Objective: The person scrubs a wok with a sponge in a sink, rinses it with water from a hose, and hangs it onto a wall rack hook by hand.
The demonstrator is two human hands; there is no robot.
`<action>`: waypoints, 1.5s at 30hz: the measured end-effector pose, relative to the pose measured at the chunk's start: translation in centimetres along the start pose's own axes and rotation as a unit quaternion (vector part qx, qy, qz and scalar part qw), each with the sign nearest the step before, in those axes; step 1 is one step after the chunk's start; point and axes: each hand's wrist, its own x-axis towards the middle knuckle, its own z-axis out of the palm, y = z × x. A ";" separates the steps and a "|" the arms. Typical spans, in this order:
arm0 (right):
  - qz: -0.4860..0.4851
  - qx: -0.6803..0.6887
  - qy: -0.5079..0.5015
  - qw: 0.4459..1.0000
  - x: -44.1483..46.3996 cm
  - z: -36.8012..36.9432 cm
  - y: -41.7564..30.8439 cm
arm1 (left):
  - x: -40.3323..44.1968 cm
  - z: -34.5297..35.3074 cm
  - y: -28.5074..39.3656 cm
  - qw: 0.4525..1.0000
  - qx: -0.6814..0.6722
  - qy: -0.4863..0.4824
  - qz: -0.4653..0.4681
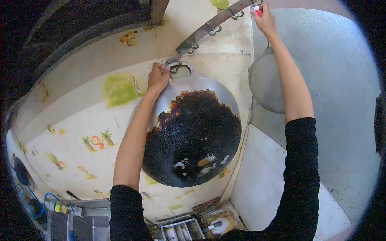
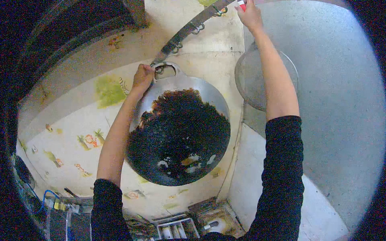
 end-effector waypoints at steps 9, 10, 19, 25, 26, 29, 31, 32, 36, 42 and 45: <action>0.087 0.117 -0.010 0.989 -0.4 -0.5 -0.2 | 0.6 0.5 -1.4 0.994 -0.091 -0.045 -0.042; 0.127 0.137 -0.038 0.982 -0.3 -0.7 -0.2 | 0.5 0.4 -1.1 0.996 -0.081 -0.036 -0.033; -0.014 -0.063 0.008 0.998 2.0 1.4 -0.9 | 0.0 0.4 0.2 0.998 -0.059 0.005 0.011; -0.031 -0.131 -0.027 0.990 2.9 0.6 -5.5 | 0.6 0.6 -0.3 0.999 -0.041 -0.004 0.002; -0.032 -0.133 -0.030 0.990 3.1 1.0 -5.4 | 0.6 0.7 -0.5 0.998 -0.054 -0.008 0.006; -0.130 -0.196 0.024 0.972 3.0 1.1 -5.9 | 0.3 0.5 0.2 0.999 -0.042 -0.001 -0.006; -0.146 -0.222 0.025 0.964 2.7 0.8 -6.6 | 0.3 0.5 0.3 0.999 -0.046 0.000 -0.011; -0.146 -0.223 0.025 0.963 2.6 0.4 -7.0 | 0.3 0.6 0.2 0.999 -0.048 0.001 -0.017; -0.129 -0.327 -0.040 0.935 3.6 0.7 -6.2 | 0.5 0.7 -0.5 0.999 -0.044 0.002 0.008; -0.226 -0.367 -0.022 0.902 3.5 0.1 -5.6 | 0.2 0.4 0.8 0.999 -0.043 -0.005 -0.020; -0.146 -0.393 -0.103 0.902 3.2 -0.8 -7.9 | 0.2 0.4 0.8 1.000 -0.027 0.006 -0.011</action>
